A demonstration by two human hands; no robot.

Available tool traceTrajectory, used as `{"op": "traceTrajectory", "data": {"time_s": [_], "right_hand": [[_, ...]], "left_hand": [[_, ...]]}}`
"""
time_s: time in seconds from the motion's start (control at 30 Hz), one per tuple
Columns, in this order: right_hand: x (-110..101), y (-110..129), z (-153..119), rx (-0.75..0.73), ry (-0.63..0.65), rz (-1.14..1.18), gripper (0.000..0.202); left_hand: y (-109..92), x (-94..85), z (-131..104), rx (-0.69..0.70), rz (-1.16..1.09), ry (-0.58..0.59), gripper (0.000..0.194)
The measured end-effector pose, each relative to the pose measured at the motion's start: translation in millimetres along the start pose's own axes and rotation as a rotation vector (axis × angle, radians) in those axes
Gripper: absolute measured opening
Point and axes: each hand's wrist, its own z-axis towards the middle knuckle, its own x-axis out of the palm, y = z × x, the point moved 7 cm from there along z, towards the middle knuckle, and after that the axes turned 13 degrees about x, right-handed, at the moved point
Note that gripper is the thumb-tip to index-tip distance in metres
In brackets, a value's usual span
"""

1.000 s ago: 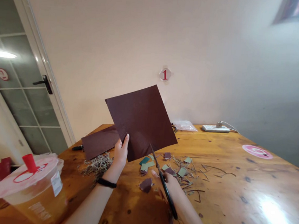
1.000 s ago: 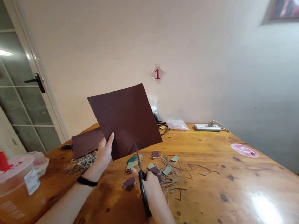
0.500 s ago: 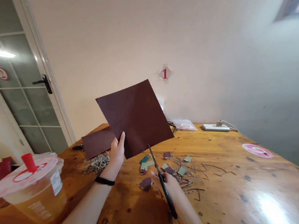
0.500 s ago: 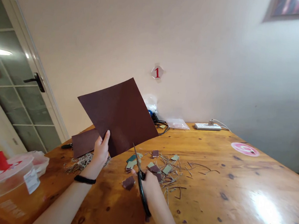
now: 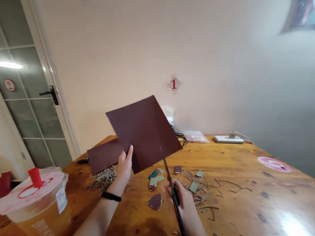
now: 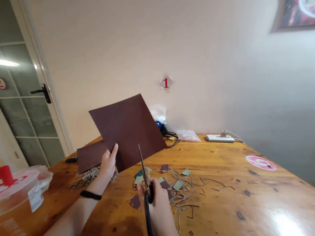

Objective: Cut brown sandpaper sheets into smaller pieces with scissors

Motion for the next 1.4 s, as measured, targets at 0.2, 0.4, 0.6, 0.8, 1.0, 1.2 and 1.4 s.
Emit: {"op": "traceTrajectory", "data": {"time_s": [0.2,0.4,0.6,0.8,1.0,1.2,1.4], "right_hand": [[20.7,30.6,11.5,0.077,0.153,-0.058,0.033],[24.8,11.5,32.9,0.116,0.176,-0.019,0.038],[28.1,4.1,31.8,0.200,0.183,-0.054,0.026],[28.6,5.7,29.8,0.206,0.177,-0.109,0.025],[30.0,5.3,27.4,0.231,0.187,-0.133,0.025],[29.6,8.4,26.3,0.236,0.170,-0.166,0.027],[16.2,5.2,31.7,0.254,0.105,-0.183,0.029]], "left_hand": [[-18.4,43.6,-31.8,-0.118,-0.004,0.315,0.048],[-31.9,55.8,-50.0,-0.154,-0.018,0.393,0.046],[-18.6,59.1,-55.5,-0.156,0.079,0.437,0.050],[-15.7,62.7,-57.8,-0.208,0.029,0.463,0.056],[-24.8,65.4,-59.9,-0.226,-0.041,0.443,0.056],[-16.8,63.4,-61.7,-0.240,-0.068,0.431,0.049],[-33.5,59.8,-51.6,-0.147,-0.069,0.358,0.049]]}}
